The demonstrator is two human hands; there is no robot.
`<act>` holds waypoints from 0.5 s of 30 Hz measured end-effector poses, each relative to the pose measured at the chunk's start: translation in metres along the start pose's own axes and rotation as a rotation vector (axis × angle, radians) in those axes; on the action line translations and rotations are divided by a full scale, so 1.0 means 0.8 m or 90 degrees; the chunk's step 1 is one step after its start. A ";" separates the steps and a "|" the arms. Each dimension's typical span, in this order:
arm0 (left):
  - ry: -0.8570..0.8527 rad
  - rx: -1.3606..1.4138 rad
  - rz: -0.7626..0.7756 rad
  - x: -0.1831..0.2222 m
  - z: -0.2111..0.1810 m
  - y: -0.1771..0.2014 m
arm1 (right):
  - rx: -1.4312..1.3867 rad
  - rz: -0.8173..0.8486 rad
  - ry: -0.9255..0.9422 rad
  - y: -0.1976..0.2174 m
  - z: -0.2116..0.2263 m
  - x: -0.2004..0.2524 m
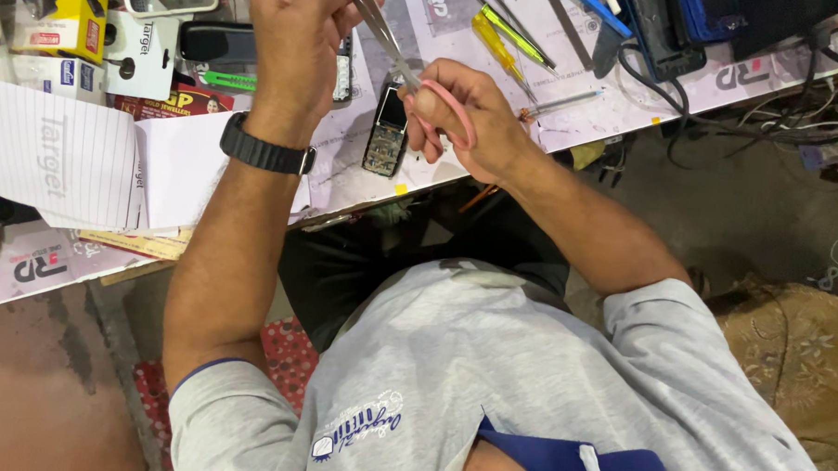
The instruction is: The person is repairing a mobile phone by hand. They disassemble internal components, apply adhesive tape to the battery and chassis, and use scissors to cut pieces of tape during the reassembly process.
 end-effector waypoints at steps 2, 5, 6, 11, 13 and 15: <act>-0.001 -0.003 -0.001 0.004 0.000 -0.003 | -0.005 -0.010 0.007 0.000 -0.002 -0.005; 0.004 -0.028 0.014 0.007 0.000 -0.006 | 0.025 -0.008 0.011 0.000 0.001 -0.008; 0.008 -0.030 0.005 0.007 0.000 -0.005 | 0.030 -0.009 0.012 -0.001 0.003 -0.007; 0.019 -0.012 -0.016 0.007 -0.010 0.011 | 0.347 -0.039 -0.002 0.009 0.039 0.026; 0.024 -0.030 -0.011 0.010 -0.018 0.020 | 0.464 -0.072 0.086 0.021 0.083 0.056; 0.044 -0.048 -0.003 0.017 -0.017 0.021 | 0.633 -0.150 0.341 0.029 0.135 0.067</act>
Point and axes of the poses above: each hand's wrist, its own x-axis away from the middle knuckle, its own y-axis out of the back of the hand, z = x × y, the point moved 7 cm from there along -x, towards the middle knuckle, and after that the axes turned 5 degrees about x, right-handed, at the moved point
